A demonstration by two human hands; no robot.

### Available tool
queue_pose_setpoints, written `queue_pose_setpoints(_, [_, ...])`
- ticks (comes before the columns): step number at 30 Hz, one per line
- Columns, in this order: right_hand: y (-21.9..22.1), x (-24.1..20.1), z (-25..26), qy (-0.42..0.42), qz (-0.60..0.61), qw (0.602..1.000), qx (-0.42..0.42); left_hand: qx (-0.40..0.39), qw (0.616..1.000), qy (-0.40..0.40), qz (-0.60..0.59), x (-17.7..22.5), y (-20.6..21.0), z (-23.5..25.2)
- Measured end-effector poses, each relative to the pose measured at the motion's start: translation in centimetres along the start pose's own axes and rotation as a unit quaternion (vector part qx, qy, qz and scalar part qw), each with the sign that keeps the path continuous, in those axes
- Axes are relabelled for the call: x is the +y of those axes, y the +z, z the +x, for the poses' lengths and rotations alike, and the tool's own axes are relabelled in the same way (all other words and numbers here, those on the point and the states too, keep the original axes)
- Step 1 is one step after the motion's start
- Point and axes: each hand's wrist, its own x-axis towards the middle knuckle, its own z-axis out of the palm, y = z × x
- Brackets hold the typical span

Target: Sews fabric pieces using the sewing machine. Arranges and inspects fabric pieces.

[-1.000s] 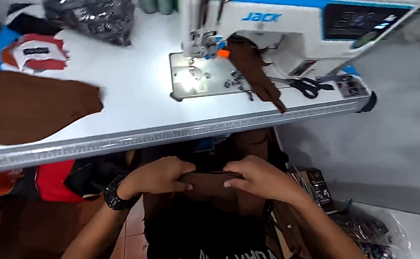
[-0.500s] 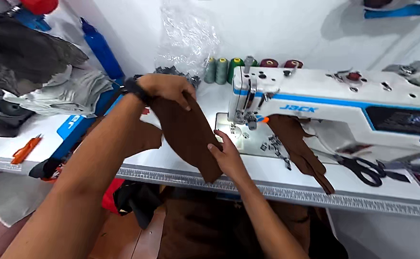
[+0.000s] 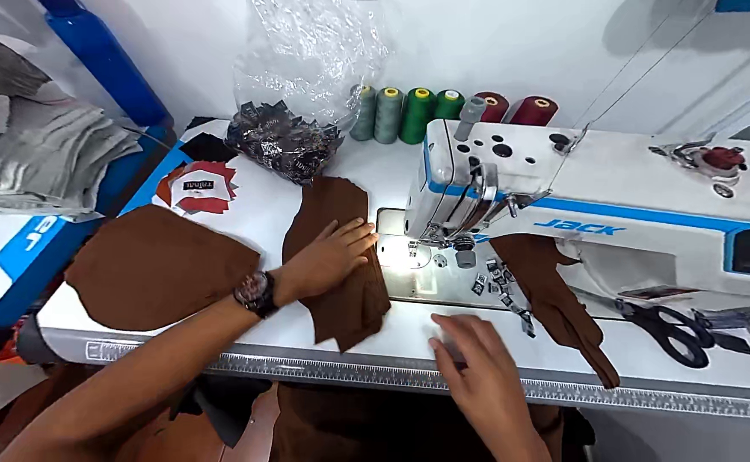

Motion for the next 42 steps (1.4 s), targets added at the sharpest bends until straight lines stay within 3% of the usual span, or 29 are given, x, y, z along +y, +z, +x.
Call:
queue_pose_setpoints(4, [-1.4, 2.9, 1.2, -0.006, -0.044, 0.998, 0.04, 0.048, 0.989, 0.123, -0.063, -6.0, -1.3, 0.8])
queue_pose_setpoints(6, [-2.4, 3.6, 1.6, -0.005, -0.042, 0.998, 0.048, 0.061, 0.984, 0.141, -0.086, -7.0, -2.2, 1.2])
queue_pose_setpoints(8, [-3.0, 4.0, 1.8, -0.015, -0.038, 0.998, 0.044, 0.076, 0.986, 0.112, -0.1, -6.9, -2.4, 0.9])
queue_pose_setpoints(12, [-2.3, 3.7, 2.1, -0.051, -0.035, 0.998, 0.008, 0.108, 0.992, -0.054, -0.023, -2.0, -2.8, -0.3])
queue_pose_setpoints(16, [0.2, -0.2, 2.5, -0.079, 0.025, 0.996, -0.032, 0.028, 0.977, -0.21, 0.033, 2.6, -3.0, -1.0])
queue_pose_setpoints(21, [5.7, -7.7, 5.1, -0.144, 0.015, 0.979, -0.14, 0.093, 0.978, -0.184, 0.0, 1.7, -2.4, -2.0])
queue_pose_setpoints(26, [7.7, -9.7, 5.1, -0.137, -0.039, 0.974, -0.179, 0.076, 0.973, -0.205, -0.077, 0.3, -3.9, -1.7])
queue_pose_setpoints(29, [6.2, -7.9, 3.8, -0.137, 0.01, 0.982, -0.126, 0.087, 0.98, -0.151, -0.094, 2.7, -4.9, -0.5])
queue_pose_setpoints(32, [3.0, -4.2, 1.9, -0.105, 0.031, 0.991, -0.073, 0.019, 0.99, -0.072, -0.122, 5.0, -3.9, 1.3])
queue_pose_setpoints(35, [-1.0, 1.2, 0.2, -0.052, 0.004, 0.998, -0.027, -0.001, 0.998, -0.007, -0.058, 3.8, -2.9, 3.1])
queue_pose_setpoints(39, [-6.0, 5.9, -1.1, -0.003, -0.039, 0.999, 0.035, 0.009, 1.0, -0.01, -0.008, 1.8, -1.3, 4.1])
queue_pose_setpoints(42, [-7.0, 7.3, -1.1, 0.013, -0.052, 0.996, 0.066, 0.043, 0.999, -0.005, 0.019, 1.6, 0.0, 3.6])
